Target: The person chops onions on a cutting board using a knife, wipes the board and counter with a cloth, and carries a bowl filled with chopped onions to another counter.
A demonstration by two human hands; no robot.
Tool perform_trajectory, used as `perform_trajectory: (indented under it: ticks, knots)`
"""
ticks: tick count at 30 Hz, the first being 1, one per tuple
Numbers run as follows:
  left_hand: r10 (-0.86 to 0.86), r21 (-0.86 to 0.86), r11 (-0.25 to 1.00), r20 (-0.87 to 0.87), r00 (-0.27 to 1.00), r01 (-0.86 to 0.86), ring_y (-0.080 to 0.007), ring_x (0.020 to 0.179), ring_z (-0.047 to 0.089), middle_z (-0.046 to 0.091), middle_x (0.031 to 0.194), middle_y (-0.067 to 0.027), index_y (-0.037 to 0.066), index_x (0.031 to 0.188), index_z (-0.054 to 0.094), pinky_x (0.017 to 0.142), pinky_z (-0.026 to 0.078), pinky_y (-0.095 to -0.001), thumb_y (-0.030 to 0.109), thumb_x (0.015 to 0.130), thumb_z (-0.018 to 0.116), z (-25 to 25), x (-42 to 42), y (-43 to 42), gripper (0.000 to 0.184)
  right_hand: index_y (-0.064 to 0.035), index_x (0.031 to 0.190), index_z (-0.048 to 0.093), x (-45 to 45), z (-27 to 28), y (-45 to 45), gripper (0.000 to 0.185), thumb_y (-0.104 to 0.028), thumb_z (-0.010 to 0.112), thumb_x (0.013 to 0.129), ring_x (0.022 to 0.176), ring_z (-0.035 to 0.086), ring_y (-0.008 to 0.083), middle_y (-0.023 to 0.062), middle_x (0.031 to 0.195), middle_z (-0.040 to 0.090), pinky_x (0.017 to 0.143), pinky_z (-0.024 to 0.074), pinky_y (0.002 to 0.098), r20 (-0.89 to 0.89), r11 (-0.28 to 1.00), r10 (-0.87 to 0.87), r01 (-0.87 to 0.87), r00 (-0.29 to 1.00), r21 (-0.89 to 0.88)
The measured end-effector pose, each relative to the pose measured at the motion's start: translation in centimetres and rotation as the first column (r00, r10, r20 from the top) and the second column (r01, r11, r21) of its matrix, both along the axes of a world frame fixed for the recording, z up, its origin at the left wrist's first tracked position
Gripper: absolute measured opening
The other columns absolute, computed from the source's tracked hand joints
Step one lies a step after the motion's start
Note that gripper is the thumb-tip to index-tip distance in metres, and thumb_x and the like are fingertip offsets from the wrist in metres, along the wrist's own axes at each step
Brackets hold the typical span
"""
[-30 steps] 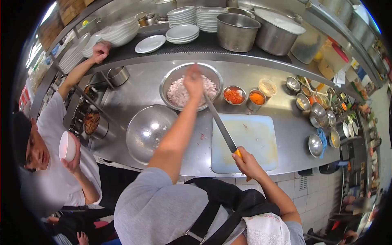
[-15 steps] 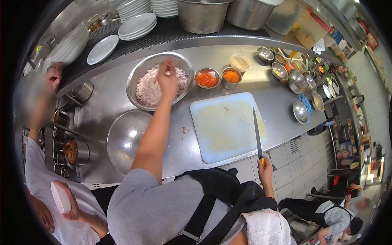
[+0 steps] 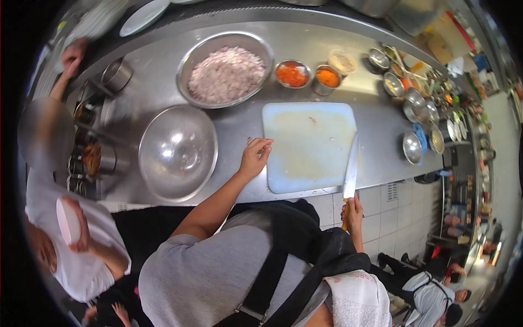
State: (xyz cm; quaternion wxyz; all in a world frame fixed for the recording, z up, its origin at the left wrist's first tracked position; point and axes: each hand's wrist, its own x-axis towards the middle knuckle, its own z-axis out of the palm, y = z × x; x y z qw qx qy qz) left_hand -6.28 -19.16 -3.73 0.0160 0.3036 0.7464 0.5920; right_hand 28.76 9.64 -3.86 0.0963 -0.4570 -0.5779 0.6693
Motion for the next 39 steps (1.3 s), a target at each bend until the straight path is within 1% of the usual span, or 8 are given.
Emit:
perform_trajectory:
  ticks: [8,12,15,20,26,34,36,39]
  knots:
    - [0.246,-0.114,0.963,-0.012,0.969,-0.246,-0.0201,0.083,0.068,0.071,0.104,-0.0117,0.003,0.119,0.075,0.074,0.057,-0.0308,-0.001,0.095,0.070,0.1,7.1,-4.7,0.024,-0.0097,0.155,0.055,-0.5,-1.5,0.3,0.054,-0.032,0.067,0.107,0.049,0.046,0.0080,0.0007,0.070,0.058,0.045,0.0365,0.0248,0.005,0.956,0.292,-0.292,0.956,-0.002]
    - [0.329,-0.093,0.942,0.049,0.943,-0.323,-0.0231,0.088,0.069,0.070,0.104,-0.0118,0.005,0.118,0.076,0.078,0.057,-0.0332,0.000,0.094,0.070,0.3,11.4,-3.6,0.025,-0.0122,0.156,0.055,-3.1,1.0,-0.9,0.053,-0.030,0.067,0.107,0.052,0.050,0.0095,0.0020,0.071,0.059,0.047,0.0380,0.0252,-0.020,0.840,0.508,-0.500,0.861,-0.209]
    - [0.234,-0.193,0.940,-0.232,0.944,-0.280,-0.0309,0.108,0.067,0.070,0.117,-0.0129,0.007,0.120,0.076,0.094,0.055,-0.0414,0.006,0.093,0.074,2.9,13.5,-2.5,0.027,-0.0135,0.159,0.051,-5.5,1.3,-1.4,0.051,-0.024,0.061,0.110,0.052,0.051,0.0112,0.0049,0.079,0.061,0.047,0.0407,0.0258,-0.116,0.697,0.627,-0.621,0.771,-0.360]
    - [0.066,-0.418,0.874,-0.405,0.912,-0.249,-0.0506,0.155,0.025,0.034,0.167,-0.0208,0.026,0.138,0.071,0.125,0.022,-0.0644,0.035,0.100,0.071,10.4,14.3,1.2,0.040,-0.0147,0.163,0.044,-10.5,8.0,-2.6,0.055,-0.026,0.058,0.112,0.054,0.052,0.0094,0.0027,0.078,0.061,0.048,0.0438,0.0253,-0.217,0.608,0.743,-0.774,0.633,-0.176]
    - [0.029,-0.496,0.814,-0.487,0.873,-0.304,-0.0492,0.162,0.001,0.011,0.177,-0.0199,0.033,0.153,0.058,0.126,0.004,-0.0707,0.053,0.104,0.058,14.6,8.5,2.1,0.053,-0.0129,0.164,0.041,-14.5,13.1,-3.1,0.056,-0.022,0.058,0.111,0.053,0.051,0.0089,0.0023,0.079,0.060,0.048,0.0442,0.0256,-0.246,0.609,0.775,-0.792,0.582,0.043]
    - [0.065,-0.430,0.800,-0.630,0.774,-0.418,-0.0472,0.163,0.002,0.008,0.178,-0.0182,0.034,0.156,0.054,0.127,0.006,-0.0695,0.054,0.104,0.056,17.5,-5.3,-0.4,0.055,-0.0101,0.164,0.040,-13.6,13.6,-2.6,0.056,-0.021,0.057,0.111,0.053,0.052,0.0097,0.0043,0.080,0.060,0.048,0.0445,0.0253,-0.288,0.656,0.729,-0.754,0.621,0.035]
    - [0.287,-0.489,0.622,-0.585,0.759,-0.612,-0.0473,0.162,0.011,0.017,0.176,-0.0195,0.022,0.157,0.054,0.128,0.011,-0.0666,0.049,0.103,0.060,16.3,-10.3,-1.8,0.060,-0.0096,0.164,0.041,-12.8,12.4,-2.4,0.057,-0.022,0.057,0.111,0.053,0.052,0.0097,0.0043,0.079,0.060,0.048,0.0449,0.0253,-0.281,0.689,0.698,-0.725,0.658,0.015]
    - [0.464,-0.421,0.623,-0.480,0.745,-0.659,-0.0407,0.156,0.033,0.035,0.169,-0.0210,0.015,0.154,0.056,0.126,0.020,-0.0640,0.038,0.099,0.069,16.6,-13.2,-6.3,0.061,-0.0112,0.162,0.044,-11.2,10.7,-1.9,0.055,-0.021,0.059,0.110,0.053,0.051,0.0106,0.0056,0.079,0.061,0.047,0.0427,0.0263,-0.238,0.728,0.680,-0.677,0.694,0.109]
